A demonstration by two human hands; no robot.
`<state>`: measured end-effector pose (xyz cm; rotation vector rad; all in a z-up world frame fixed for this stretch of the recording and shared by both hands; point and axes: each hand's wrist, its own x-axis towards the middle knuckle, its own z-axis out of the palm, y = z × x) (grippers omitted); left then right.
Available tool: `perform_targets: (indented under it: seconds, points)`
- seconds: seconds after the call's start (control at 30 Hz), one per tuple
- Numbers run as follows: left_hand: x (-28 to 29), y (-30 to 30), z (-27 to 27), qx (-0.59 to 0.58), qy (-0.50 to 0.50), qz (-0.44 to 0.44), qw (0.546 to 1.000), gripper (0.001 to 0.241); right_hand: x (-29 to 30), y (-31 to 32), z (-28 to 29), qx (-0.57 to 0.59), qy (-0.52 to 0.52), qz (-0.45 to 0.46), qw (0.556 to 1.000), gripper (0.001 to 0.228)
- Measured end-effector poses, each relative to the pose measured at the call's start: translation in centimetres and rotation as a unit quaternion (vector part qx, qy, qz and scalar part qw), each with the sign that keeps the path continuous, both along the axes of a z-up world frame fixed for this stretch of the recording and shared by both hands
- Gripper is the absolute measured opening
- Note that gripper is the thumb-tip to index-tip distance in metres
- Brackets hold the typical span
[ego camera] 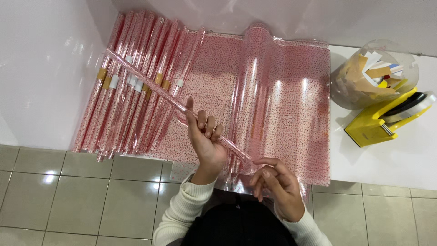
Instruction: The person unrolls a sheet of pink speckled wrapping paper on a white counter, then rolls it tightly into a cylindrical shape by hand. They secure the rolled paper with a small white label and place it alongside other similar rolls.
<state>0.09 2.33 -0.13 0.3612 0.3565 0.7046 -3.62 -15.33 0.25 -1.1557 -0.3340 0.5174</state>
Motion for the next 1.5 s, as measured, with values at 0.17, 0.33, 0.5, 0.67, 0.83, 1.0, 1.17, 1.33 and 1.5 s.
perform_targets:
  seconds: [0.17,0.33,0.5,0.67,0.83,1.0,1.17,1.33,1.5]
  points:
    - [0.0,0.2,-0.2,-0.009,-0.008,0.006,1.0,0.042,-0.6,0.6,0.2,-0.028,0.023,0.026,0.999,0.035]
    - [-0.1,0.5,0.3,0.007,-0.045,0.01,0.999,0.04,-0.1,0.3,-1.2,0.084,0.145,0.075,0.983,0.045]
    - [-0.2,1.1,-0.5,0.016,-0.116,0.02,0.993,0.032,-0.3,-0.1,-4.4,0.315,0.357,0.162,0.864,0.065]
    - [-0.2,1.2,-0.1,0.022,-0.1,-0.006,0.995,0.033,-0.8,0.4,-4.3,0.09,0.077,0.149,0.982,0.058]
    - [0.0,1.4,1.0,0.011,0.028,-0.018,0.999,0.037,-0.5,0.8,-4.8,-0.356,-0.427,-0.026,0.831,0.043]
    - [0.3,1.5,0.3,-0.003,0.071,-0.051,0.996,0.034,-0.1,0.8,-3.7,-0.473,-0.667,-0.118,0.563,0.029]
    - [-0.3,1.5,-0.7,0.002,-0.183,-0.011,0.983,0.023,-1.8,0.4,-1.9,0.104,0.145,0.172,0.969,0.082]
    - [0.1,1.5,-1.6,-0.014,-0.228,-0.038,0.973,0.025,-1.5,0.4,-4.1,0.232,0.24,0.185,0.924,0.066]
    - [-0.4,0.7,-0.3,0.005,-0.119,-0.023,0.993,0.023,-1.3,1.1,-2.0,-0.141,-0.057,0.124,0.98,0.048]
